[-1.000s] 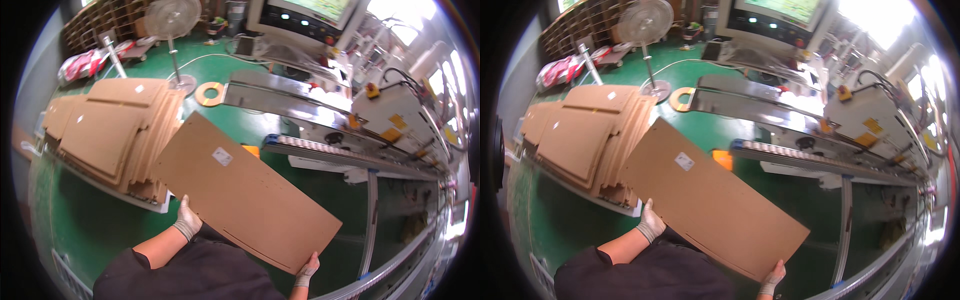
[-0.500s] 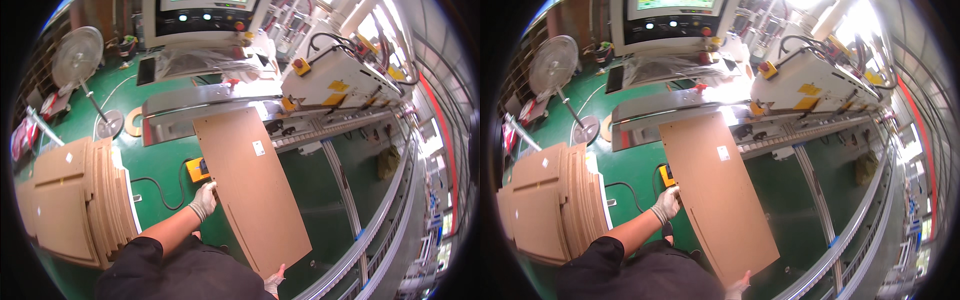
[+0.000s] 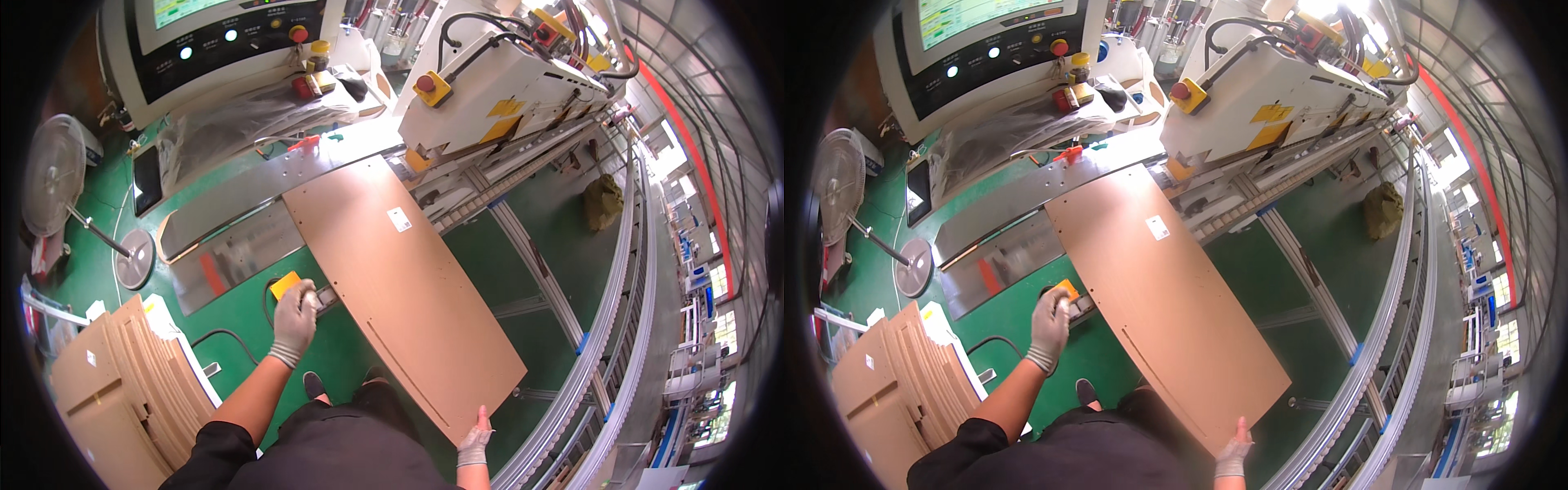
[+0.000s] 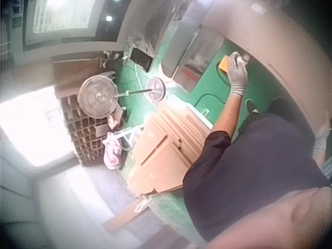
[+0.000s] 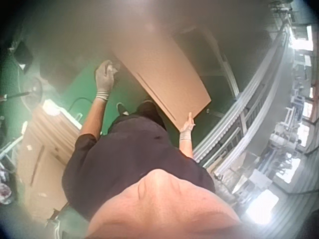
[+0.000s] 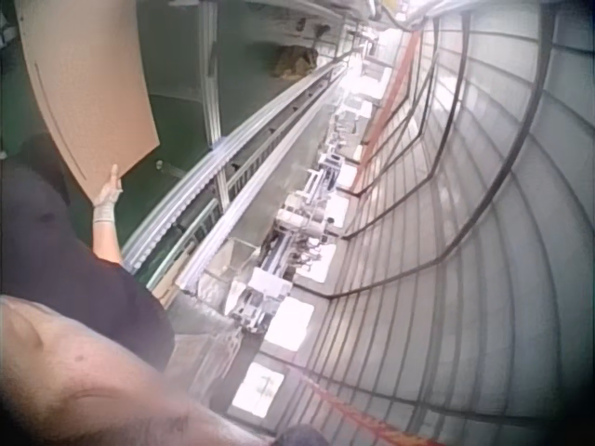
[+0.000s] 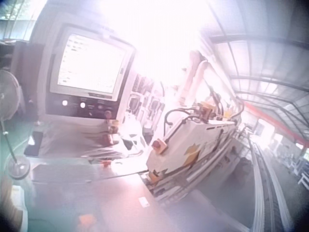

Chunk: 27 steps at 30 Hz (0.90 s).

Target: The person picks up wooden boards from a stack, uses a handheld air nozzle on them, and feeds the boards into a processing machine one at a time.

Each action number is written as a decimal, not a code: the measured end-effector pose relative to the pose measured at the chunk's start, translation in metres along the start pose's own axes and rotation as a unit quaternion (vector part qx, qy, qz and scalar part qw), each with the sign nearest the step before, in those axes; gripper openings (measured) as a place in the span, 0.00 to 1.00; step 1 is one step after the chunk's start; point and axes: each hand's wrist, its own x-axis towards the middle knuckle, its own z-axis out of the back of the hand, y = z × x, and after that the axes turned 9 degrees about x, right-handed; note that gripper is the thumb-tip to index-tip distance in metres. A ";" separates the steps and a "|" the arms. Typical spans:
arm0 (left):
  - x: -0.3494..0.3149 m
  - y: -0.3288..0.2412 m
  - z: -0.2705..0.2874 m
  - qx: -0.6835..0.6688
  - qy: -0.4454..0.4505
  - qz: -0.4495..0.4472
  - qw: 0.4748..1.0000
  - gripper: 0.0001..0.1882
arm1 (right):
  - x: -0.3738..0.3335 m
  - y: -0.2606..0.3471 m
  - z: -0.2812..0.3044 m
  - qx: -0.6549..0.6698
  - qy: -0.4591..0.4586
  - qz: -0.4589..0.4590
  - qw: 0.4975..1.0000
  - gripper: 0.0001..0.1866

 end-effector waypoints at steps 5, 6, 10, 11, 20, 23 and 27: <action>0.063 0.042 -0.039 -0.176 0.198 0.331 0.906 0.30 | 0.036 0.012 0.016 0.116 0.017 -0.131 0.984 0.27; 0.069 0.054 -0.053 -0.161 0.191 0.304 0.919 0.30 | 0.041 0.013 0.022 0.086 0.017 -0.129 0.988 0.29; 0.083 0.061 -0.099 -0.146 0.170 0.269 0.937 0.30 | 0.051 0.039 -0.015 0.031 0.031 -0.127 0.991 0.33; 0.091 0.036 -0.105 -0.185 0.164 0.312 0.917 0.29 | 0.062 0.045 -0.019 0.025 0.027 -0.115 0.993 0.33; 0.135 -0.016 -0.202 -0.179 0.154 0.279 0.931 0.26 | 0.162 0.094 -0.019 0.069 0.000 -0.104 0.992 0.32; 0.155 -0.064 -0.228 -0.159 0.139 0.273 0.939 0.29 | 0.192 0.114 -0.028 0.077 0.003 -0.101 0.992 0.33; 0.176 -0.057 -0.282 -0.087 0.168 0.251 0.949 0.29 | 0.235 0.143 -0.047 0.078 0.040 -0.069 0.994 0.32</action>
